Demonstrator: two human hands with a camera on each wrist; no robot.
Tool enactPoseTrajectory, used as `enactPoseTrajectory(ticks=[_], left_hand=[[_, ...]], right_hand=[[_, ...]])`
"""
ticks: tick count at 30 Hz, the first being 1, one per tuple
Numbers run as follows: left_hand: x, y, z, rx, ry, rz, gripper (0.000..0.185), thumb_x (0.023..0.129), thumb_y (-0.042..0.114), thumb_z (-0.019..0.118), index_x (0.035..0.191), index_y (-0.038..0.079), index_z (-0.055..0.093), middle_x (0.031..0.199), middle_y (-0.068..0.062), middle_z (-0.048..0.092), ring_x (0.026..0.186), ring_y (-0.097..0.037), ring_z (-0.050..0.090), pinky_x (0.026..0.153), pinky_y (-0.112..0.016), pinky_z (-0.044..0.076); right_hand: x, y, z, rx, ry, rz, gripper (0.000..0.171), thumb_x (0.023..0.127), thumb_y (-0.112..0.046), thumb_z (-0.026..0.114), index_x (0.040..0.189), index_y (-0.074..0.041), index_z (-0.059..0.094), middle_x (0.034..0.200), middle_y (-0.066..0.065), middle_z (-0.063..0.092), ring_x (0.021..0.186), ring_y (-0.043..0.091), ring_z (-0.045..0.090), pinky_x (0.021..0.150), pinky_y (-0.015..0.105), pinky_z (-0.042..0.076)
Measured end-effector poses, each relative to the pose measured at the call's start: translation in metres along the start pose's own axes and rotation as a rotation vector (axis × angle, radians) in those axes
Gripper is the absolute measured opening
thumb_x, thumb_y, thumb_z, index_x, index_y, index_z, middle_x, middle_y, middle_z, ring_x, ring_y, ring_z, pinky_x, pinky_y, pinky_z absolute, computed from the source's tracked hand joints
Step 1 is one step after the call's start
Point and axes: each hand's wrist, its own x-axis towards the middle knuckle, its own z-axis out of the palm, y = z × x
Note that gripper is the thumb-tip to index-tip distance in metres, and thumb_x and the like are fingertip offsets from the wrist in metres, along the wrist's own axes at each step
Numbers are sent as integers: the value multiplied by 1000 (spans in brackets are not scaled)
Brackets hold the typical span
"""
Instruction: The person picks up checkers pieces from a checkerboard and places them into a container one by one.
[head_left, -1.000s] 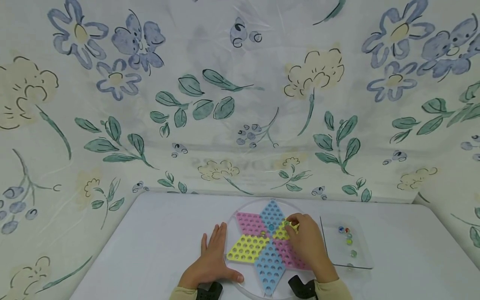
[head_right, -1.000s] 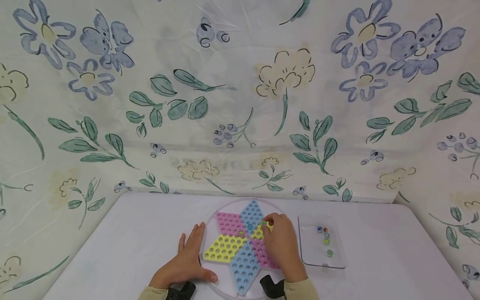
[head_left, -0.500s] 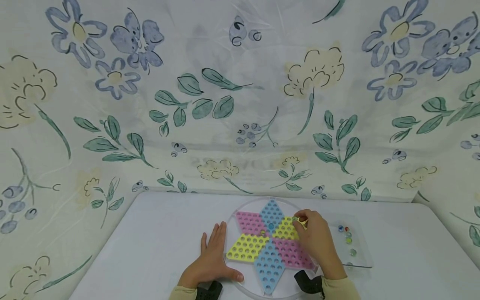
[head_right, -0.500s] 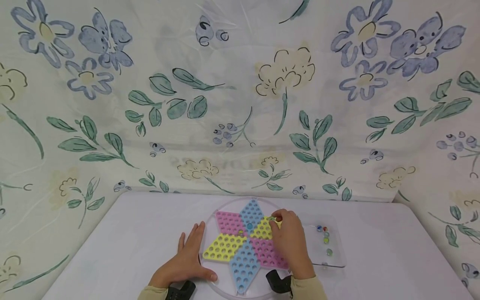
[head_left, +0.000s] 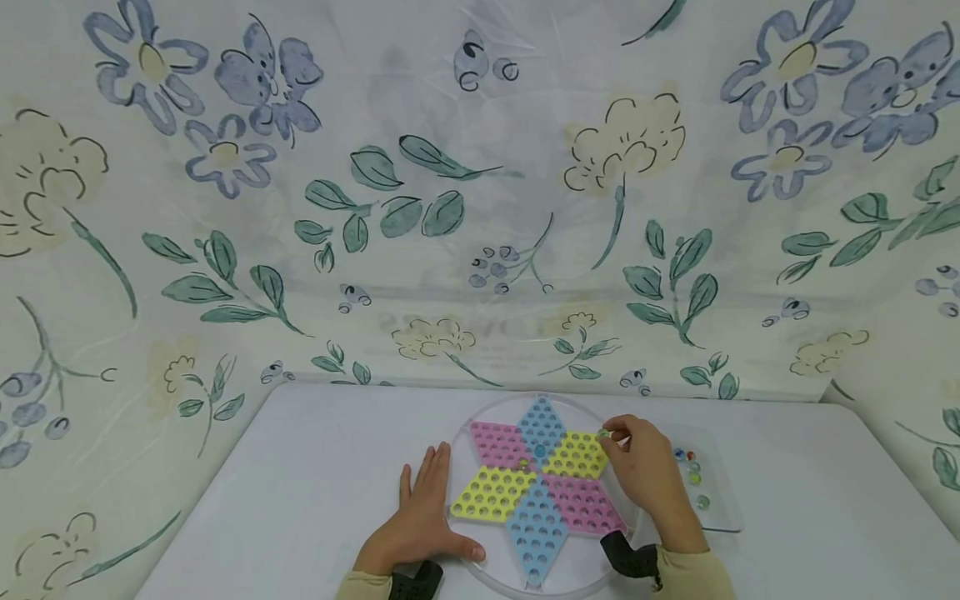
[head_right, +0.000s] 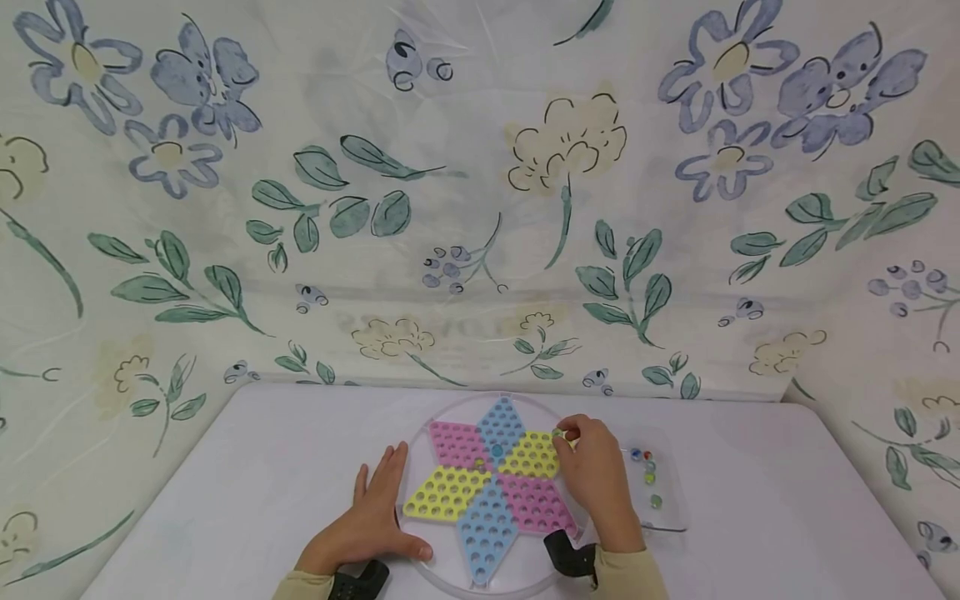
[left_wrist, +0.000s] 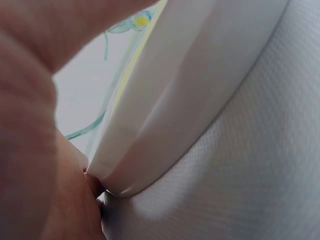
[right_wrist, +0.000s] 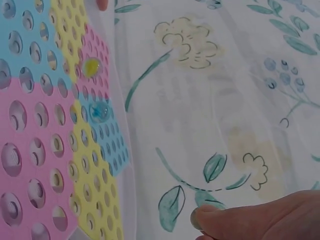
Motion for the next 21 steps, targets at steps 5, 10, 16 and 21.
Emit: enactPoseTrajectory(ticks=[5, 10, 16, 21], left_hand=[[0, 0, 0, -4, -1, 1, 147, 61, 52, 94, 158, -7, 0, 165, -26, 2, 152, -41, -8, 114, -63, -15], [0, 1, 0, -7, -1, -3, 147, 61, 51, 94, 158, -7, 0, 165, -26, 2, 152, -41, -8, 114, -63, -15], [0, 2, 0, -8, 1, -7, 147, 61, 51, 94, 158, -8, 1, 165, -27, 2, 152, -41, -8, 114, -62, -16], [0, 1, 0, -8, -1, -6, 147, 61, 51, 94, 158, -8, 0, 165, -27, 2, 152, -41, -8, 114, -62, -16]], right_hand=[[2, 4, -4, 11, -10, 29, 25, 97, -12, 65, 116, 3, 66, 99, 13, 63, 84, 23, 56, 63, 32, 48], [3, 7, -8, -18, -10, 47, 25, 97, -12, 63, 117, 3, 66, 100, 13, 64, 86, 24, 56, 66, 33, 49], [5, 10, -12, -30, -14, 69, 26, 97, -13, 63, 118, 3, 65, 101, 13, 64, 88, 25, 56, 69, 35, 49], [6, 13, -15, -25, -25, 77, 26, 97, -12, 63, 118, 4, 65, 100, 13, 64, 88, 25, 57, 67, 34, 49]])
